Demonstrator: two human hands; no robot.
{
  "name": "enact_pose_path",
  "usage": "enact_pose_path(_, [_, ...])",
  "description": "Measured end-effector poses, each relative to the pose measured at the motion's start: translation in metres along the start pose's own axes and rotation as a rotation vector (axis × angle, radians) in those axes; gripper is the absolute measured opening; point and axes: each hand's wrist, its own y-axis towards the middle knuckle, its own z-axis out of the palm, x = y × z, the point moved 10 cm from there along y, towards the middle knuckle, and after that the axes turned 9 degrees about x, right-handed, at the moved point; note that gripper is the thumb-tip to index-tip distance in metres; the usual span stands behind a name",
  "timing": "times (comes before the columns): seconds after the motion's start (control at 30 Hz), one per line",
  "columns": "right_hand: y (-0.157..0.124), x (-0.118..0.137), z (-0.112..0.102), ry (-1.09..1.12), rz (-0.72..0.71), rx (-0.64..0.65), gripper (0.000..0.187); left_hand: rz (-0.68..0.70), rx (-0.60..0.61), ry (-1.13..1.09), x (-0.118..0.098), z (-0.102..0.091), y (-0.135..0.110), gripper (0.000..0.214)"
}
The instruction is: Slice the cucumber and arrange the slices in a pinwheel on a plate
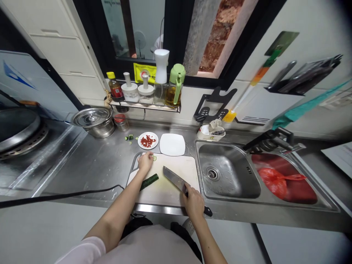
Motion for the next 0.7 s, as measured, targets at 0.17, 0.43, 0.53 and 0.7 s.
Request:
enact_pose_path(0.17, [0.0026,-0.0014,0.0018,0.015,-0.004,0.004,0.041,0.021,-0.022,0.042,-0.0033,0.0007,0.0032,0.028])
enact_pose_path(0.43, [0.0056,0.0006,0.0025,0.019,-0.005,0.004,0.041,0.048,-0.026,0.057,-0.0033,0.0024,0.0032,0.020])
enact_pose_path(0.53, [0.0060,0.0020,0.0027,0.023,-0.007,-0.001,0.041,0.042,-0.030,0.087,-0.0024,0.0018,0.0021,0.019])
enact_pose_path(0.7, [0.0064,0.0037,0.0024,0.022,-0.008,0.006,0.041,0.030,-0.028,0.118,-0.0021,0.0015,0.0010,0.021])
